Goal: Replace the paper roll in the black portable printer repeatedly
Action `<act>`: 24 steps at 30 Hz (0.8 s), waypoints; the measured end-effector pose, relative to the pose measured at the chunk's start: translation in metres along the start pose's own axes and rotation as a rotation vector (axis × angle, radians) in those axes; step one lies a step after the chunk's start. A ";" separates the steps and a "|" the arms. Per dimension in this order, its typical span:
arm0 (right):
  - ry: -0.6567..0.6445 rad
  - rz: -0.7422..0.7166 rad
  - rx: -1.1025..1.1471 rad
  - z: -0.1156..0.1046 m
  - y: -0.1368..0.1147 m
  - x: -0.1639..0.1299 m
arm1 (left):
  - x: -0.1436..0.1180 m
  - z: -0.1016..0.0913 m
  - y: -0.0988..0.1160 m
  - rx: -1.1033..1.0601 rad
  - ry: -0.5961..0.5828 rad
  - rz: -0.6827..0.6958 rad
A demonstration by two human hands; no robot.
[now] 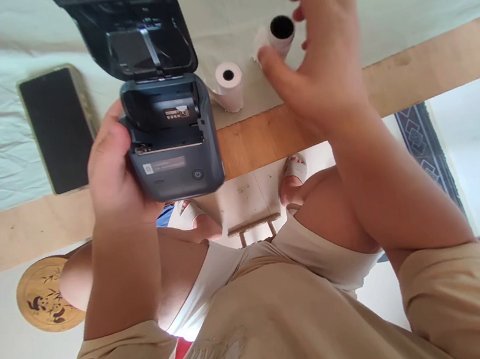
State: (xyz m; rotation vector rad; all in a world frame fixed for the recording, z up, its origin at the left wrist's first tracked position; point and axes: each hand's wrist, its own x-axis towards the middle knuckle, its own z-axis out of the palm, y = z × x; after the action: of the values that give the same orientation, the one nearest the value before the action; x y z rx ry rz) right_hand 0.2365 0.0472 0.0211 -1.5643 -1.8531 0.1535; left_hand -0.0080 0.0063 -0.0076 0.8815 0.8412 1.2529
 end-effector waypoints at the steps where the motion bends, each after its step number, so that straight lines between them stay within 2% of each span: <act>1: -0.068 0.030 -0.015 0.005 0.005 0.002 | 0.000 0.000 0.000 0.001 0.001 0.006; 5: -0.129 0.109 -0.020 0.018 0.012 0.005 | 0.000 0.001 0.000 -0.005 -0.026 0.026; 8: -0.109 0.095 0.022 0.016 0.005 0.003 | -0.002 0.002 0.001 0.001 -0.043 0.017; 10: -0.050 0.118 0.174 0.011 -0.002 0.003 | -0.003 0.002 0.001 0.010 -0.040 -0.007; 11: -0.007 0.191 0.307 0.009 -0.004 0.005 | -0.004 0.001 0.000 0.011 -0.038 -0.017; 13: 0.040 0.445 0.611 0.006 -0.007 0.011 | -0.004 0.001 0.000 0.011 -0.040 -0.028; 15: 0.007 0.698 0.826 0.003 -0.007 0.018 | -0.003 0.000 0.000 0.010 -0.048 -0.024; 17: -0.038 0.801 0.909 0.001 -0.007 0.022 | -0.003 0.000 0.000 0.012 -0.053 -0.026; 18: -0.030 0.794 0.924 0.000 -0.008 0.022 | -0.003 0.000 0.000 0.013 -0.051 -0.030; 19: 0.008 0.720 0.906 0.000 -0.010 0.021 | -0.003 0.000 0.001 0.015 -0.049 -0.036; 22: 0.248 0.256 0.710 0.001 -0.021 0.006 | -0.003 0.001 0.001 0.026 -0.044 -0.050; 23: 0.271 0.134 0.625 0.001 -0.026 -0.001 | -0.003 0.002 0.001 0.030 -0.044 -0.049; 24: 0.209 0.081 0.549 0.001 -0.031 -0.008 | -0.003 0.002 0.001 0.034 -0.046 -0.046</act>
State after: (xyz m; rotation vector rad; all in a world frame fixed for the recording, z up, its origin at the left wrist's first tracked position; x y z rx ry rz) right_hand 0.2101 0.0324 0.0327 -1.2160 -1.4281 0.4737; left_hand -0.0071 0.0031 -0.0060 0.9095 0.8438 1.1771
